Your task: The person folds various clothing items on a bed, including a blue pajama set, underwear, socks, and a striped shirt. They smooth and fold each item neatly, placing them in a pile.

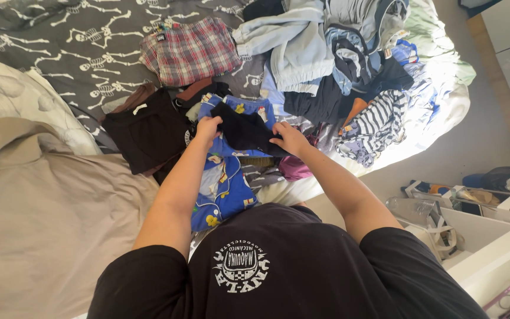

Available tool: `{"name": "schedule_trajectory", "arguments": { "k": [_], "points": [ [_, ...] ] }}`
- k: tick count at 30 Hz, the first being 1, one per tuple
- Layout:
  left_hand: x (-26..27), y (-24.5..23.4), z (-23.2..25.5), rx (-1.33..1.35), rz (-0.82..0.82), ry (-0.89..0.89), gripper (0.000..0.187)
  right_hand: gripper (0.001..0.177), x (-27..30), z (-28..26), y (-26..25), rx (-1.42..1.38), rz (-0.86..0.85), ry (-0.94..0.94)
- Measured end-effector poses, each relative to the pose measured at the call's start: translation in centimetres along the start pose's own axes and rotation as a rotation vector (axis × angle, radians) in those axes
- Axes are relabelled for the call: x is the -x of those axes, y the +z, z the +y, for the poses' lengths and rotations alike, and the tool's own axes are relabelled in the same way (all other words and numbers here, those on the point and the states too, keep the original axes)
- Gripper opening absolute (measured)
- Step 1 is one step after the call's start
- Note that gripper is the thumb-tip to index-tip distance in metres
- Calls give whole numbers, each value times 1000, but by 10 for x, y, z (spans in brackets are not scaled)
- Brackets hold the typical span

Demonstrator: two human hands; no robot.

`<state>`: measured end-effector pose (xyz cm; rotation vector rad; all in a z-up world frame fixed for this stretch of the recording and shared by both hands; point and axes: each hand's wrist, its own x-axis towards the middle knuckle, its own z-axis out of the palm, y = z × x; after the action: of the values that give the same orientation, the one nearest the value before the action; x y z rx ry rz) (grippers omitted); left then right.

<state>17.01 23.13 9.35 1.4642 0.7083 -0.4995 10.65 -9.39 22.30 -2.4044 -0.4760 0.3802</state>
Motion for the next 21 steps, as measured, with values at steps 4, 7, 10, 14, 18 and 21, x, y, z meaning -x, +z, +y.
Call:
{"name": "schedule_trajectory", "arguments": {
  "k": [4,7,10,14,18,21],
  "points": [
    [8,-8,-4,153,-120,-15,34,30,-1,26,6,38,-34,29],
    [15,-7,8,156,-165,-7,37,28,-9,39,10,35,-104,91],
    [4,-11,-3,121,-177,-28,39,28,-11,41,14,10,-170,151],
    [10,-12,10,88,-184,-80,42,27,-16,48,15,-50,-222,165],
    [34,-13,30,94,-191,-118,41,27,-20,53,12,-98,-230,179],
    [45,-7,36,191,-179,-90,41,29,-21,46,4,-58,-216,211]
  ]
}}
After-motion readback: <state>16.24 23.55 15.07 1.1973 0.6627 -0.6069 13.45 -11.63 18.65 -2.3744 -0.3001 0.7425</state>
